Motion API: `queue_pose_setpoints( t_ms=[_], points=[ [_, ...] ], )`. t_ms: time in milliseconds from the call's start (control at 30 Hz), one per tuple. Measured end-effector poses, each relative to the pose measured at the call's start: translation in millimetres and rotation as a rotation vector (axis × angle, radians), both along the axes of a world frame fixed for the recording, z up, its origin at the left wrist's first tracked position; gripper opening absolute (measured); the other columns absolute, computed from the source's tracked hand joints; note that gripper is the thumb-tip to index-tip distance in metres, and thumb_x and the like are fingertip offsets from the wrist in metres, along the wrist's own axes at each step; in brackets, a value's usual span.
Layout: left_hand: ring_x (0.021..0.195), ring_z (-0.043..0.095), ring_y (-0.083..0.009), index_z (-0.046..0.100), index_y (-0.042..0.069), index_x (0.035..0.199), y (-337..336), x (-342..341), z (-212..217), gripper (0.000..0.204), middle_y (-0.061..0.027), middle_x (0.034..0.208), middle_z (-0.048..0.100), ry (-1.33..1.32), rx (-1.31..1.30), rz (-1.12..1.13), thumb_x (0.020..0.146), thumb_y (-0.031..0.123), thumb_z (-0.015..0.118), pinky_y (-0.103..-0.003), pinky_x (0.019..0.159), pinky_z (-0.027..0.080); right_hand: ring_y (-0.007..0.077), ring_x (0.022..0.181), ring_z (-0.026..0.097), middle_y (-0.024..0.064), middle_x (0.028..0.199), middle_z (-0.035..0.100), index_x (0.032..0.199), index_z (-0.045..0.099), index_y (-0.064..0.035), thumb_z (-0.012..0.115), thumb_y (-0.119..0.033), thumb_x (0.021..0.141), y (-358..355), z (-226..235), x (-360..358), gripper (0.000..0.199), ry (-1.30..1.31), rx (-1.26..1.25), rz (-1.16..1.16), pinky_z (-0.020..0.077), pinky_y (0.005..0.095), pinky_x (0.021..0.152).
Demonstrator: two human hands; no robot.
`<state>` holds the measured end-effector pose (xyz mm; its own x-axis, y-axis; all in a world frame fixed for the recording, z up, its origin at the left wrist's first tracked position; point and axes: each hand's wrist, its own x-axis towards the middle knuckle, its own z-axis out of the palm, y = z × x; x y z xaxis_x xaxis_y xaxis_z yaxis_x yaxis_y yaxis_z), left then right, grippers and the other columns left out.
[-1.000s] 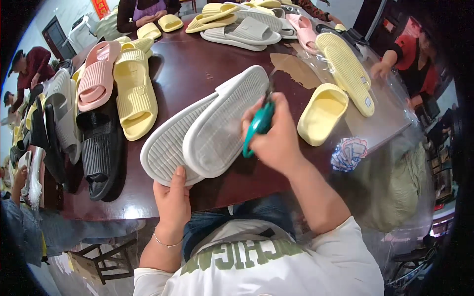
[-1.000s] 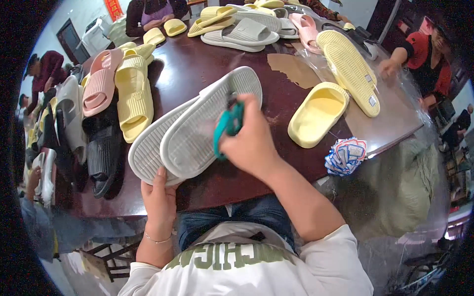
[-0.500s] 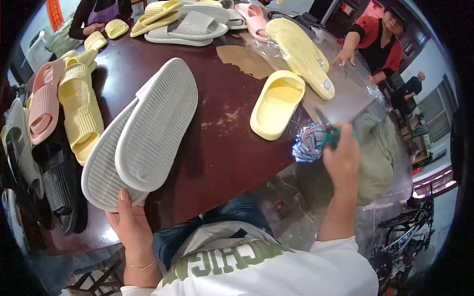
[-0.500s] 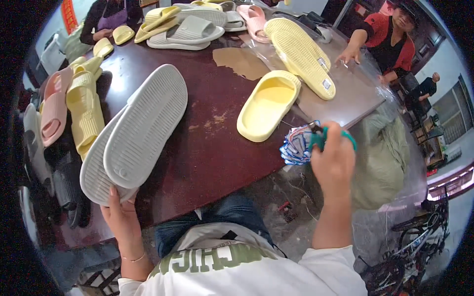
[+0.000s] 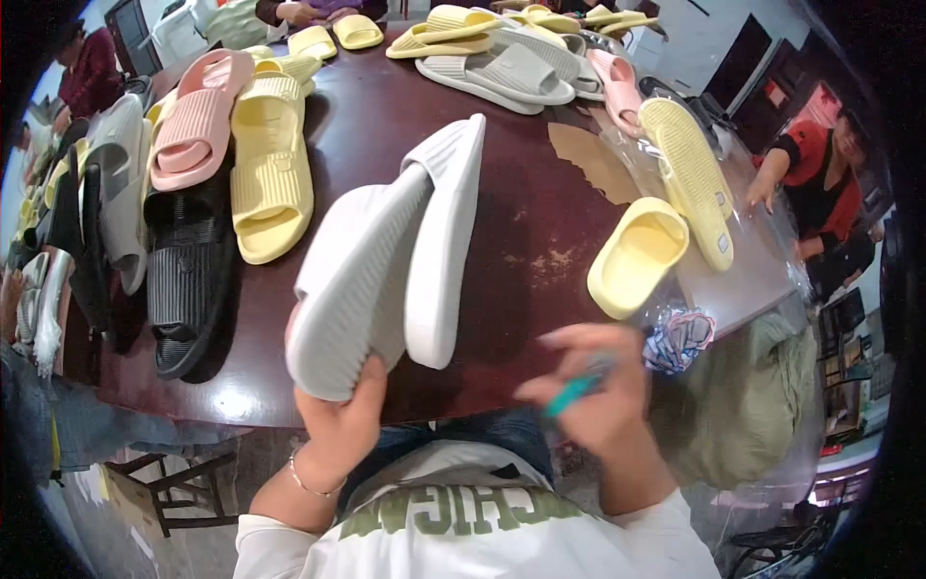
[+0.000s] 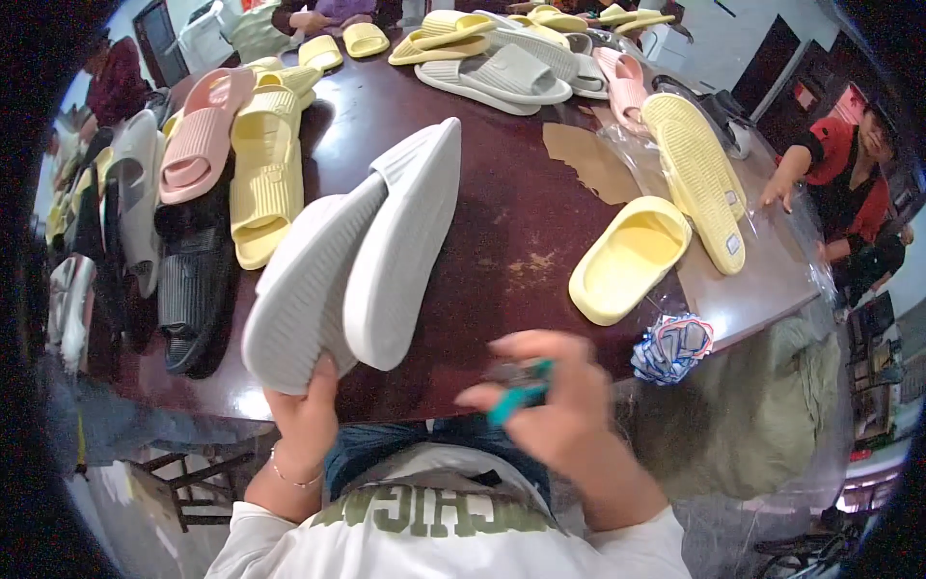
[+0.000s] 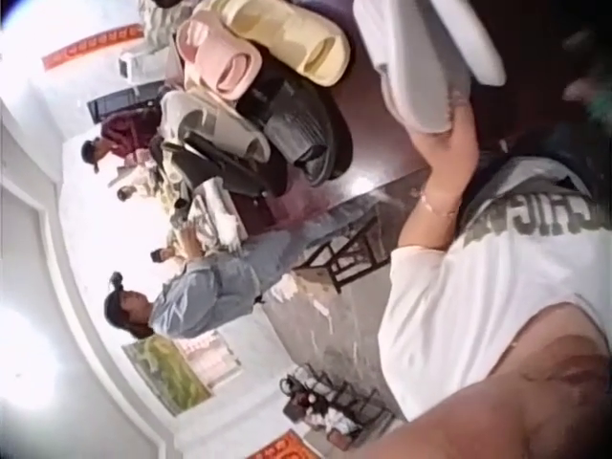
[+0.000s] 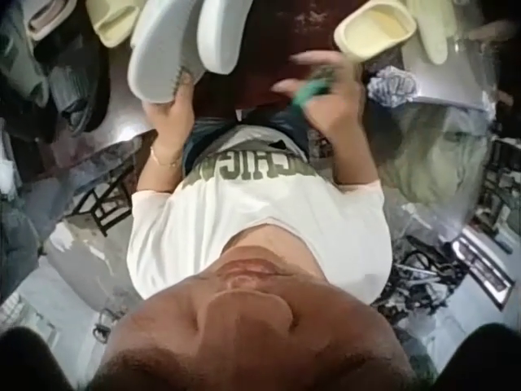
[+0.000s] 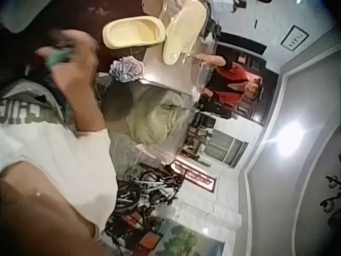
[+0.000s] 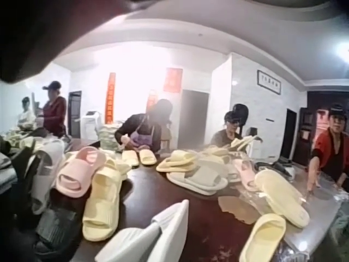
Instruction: Trim excess plastic material from molded slides using a pair of snips.
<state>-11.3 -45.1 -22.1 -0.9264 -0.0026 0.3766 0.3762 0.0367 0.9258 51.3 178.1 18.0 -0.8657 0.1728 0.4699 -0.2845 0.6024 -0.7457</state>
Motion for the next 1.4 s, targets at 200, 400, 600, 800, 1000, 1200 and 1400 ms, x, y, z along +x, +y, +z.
queue_pose_setpoints(
  t_ms=[200,400,600,800,1000,1200,1400],
  points=[
    [0.106,0.049,-0.0219,0.038,-0.007,0.121,-8,9,-17,0.051,-0.0128,0.115,0.05,0.059,-0.217,-0.01,0.075,0.0,0.057,-0.032,0.091,0.036,0.0141,0.053,0.054,0.0119,0.079,0.06,0.095,0.044,-0.0055,0.077,-0.01,0.065,-46,-24,-45,0.044,0.174,0.185,0.085,0.0455,0.0282,0.05],
    [0.106,0.05,-0.024,0.037,-0.007,0.122,-32,28,-10,0.053,-0.0139,0.114,0.05,-0.164,0.18,0.001,0.073,-0.001,0.057,-0.033,0.091,0.037,0.0184,0.057,0.058,0.0124,0.075,0.059,0.095,0.044,-0.0046,0.073,-0.016,0.07,-11,-21,-82,0.04,-0.008,0.224,-0.257,0.0466,0.0314,0.054],
    [0.106,0.051,-0.0254,0.038,-0.002,0.121,-72,16,-19,0.047,-0.0141,0.116,0.049,-0.322,0.659,-0.037,0.077,0.004,0.051,-0.038,0.091,0.042,0.0125,0.065,0.057,0.0086,0.075,0.059,0.095,0.045,-0.0054,0.071,-0.006,0.071,3,-19,-75,0.035,-0.027,-0.141,-0.229,0.0456,0.026,0.058],
    [0.106,0.051,-0.0244,0.038,-0.001,0.121,-66,17,-20,0.046,-0.0139,0.116,0.049,-0.31,0.558,-0.064,0.078,0.005,0.051,-0.037,0.091,0.041,0.0081,0.066,0.055,0.005,0.077,0.059,0.094,0.048,-0.0062,0.069,0.001,0.071,-7,-30,-64,0.032,0.073,-0.149,-0.038,0.0441,0.0227,0.056],
    [0.106,0.051,-0.0241,0.037,-0.002,0.121,-67,17,-25,0.046,-0.0143,0.115,0.049,-0.305,0.459,-0.013,0.077,0.002,0.05,-0.037,0.091,0.041,0.0182,0.065,0.058,0.0065,0.076,0.059,0.09,0.049,-0.005,0.066,0.005,0.068,-3,-34,-70,0.03,0.23,0.442,-0.016,0.0466,0.0281,0.055],
    [0.106,0.05,-0.0246,0.038,-0.004,0.12,-68,17,-18,0.046,-0.0153,0.116,0.049,-0.344,0.443,-0.042,0.076,0.002,0.052,-0.037,0.092,0.04,0.0271,0.064,0.058,0.0082,0.074,0.058,0.089,0.05,-0.0053,0.063,0.004,0.066,-5,-27,-71,0.028,0.317,0.699,0.097,0.0475,0.0334,0.054],
    [0.105,0.05,-0.0249,0.038,-0.005,0.12,-68,16,-20,0.048,-0.0157,0.116,0.049,-0.315,0.458,-0.053,0.075,0.001,0.052,-0.037,0.092,0.04,0.0261,0.067,0.059,0.0096,0.076,0.058,0.089,0.047,-0.0053,0.061,0.003,0.068,-10,-27,-73,0.027,0.368,0.783,0.063,0.0475,0.0321,0.056]
  ],
)
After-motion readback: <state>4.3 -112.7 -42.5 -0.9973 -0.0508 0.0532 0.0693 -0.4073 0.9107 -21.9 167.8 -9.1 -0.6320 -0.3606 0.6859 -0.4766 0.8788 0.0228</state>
